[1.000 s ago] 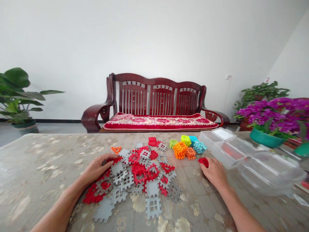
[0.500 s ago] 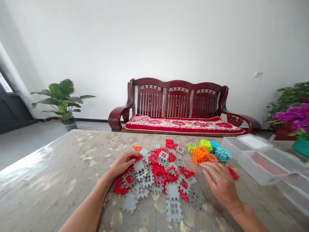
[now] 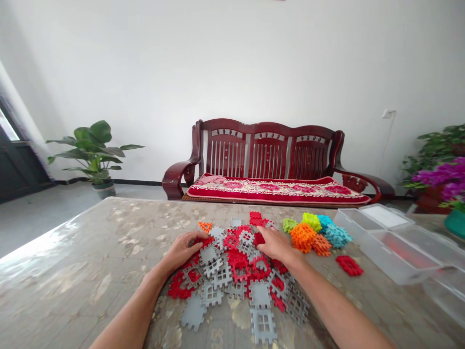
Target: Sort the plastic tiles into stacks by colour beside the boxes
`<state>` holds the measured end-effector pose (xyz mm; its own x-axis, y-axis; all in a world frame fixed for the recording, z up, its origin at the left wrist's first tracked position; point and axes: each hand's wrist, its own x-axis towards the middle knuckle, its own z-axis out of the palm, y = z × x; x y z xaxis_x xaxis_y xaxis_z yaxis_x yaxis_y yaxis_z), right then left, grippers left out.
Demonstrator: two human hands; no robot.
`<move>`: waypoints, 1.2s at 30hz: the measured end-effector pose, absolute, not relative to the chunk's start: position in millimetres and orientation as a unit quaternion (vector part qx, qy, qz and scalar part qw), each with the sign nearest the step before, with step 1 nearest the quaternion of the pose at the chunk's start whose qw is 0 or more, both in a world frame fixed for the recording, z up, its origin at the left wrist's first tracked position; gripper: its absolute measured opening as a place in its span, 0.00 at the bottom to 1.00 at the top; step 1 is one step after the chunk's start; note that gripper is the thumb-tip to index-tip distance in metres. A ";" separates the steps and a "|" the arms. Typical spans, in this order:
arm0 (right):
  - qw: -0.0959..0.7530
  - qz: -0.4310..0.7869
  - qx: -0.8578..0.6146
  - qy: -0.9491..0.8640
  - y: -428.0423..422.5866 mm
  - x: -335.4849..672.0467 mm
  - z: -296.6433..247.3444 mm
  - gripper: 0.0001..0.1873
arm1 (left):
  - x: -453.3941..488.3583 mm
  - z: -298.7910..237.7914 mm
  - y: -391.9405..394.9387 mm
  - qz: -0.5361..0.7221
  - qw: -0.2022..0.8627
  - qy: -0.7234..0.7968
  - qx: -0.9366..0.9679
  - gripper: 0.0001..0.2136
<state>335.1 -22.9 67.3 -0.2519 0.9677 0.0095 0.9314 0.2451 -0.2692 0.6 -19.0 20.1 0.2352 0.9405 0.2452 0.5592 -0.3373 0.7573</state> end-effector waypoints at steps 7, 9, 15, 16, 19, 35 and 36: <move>0.099 0.104 -0.605 -0.783 -9.2 338.2 57.3 0.29 | 0.6 18.9 -18.2 0.352 0.259 0.506 0.744 0.13; 0.099 0.113 -0.611 -0.777 -8.8 338.3 58.0 0.30 | 0.6 19.4 -18.0 0.350 0.257 0.506 0.745 0.13; 0.142 0.112 -0.616 -0.766 -14.9 340.6 59.3 0.23 | 0.0 20.3 -17.6 0.341 0.256 0.507 0.750 0.13; 0.162 0.114 -0.612 -0.766 -16.9 342.4 59.5 0.18 | 0.0 20.2 -17.6 0.341 0.257 0.506 0.749 0.13; 0.236 0.123 -0.580 -0.770 -26.9 351.1 61.7 0.06 | 0.1 19.9 -17.7 0.344 0.261 0.504 0.748 0.13; 0.314 0.218 -0.563 -0.733 -86.6 400.3 30.5 0.28 | -0.1 19.9 -17.3 0.336 0.257 0.501 0.755 0.14; 0.306 0.209 -0.569 -0.734 -86.4 399.1 31.2 0.28 | 0.0 20.0 -17.4 0.336 0.257 0.501 0.755 0.15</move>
<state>399.1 -86.4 31.2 -0.1656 0.9629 0.2129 0.7073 0.2664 -0.6548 0.0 -17.4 20.0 0.2716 0.9294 0.2500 0.5837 -0.3656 0.7250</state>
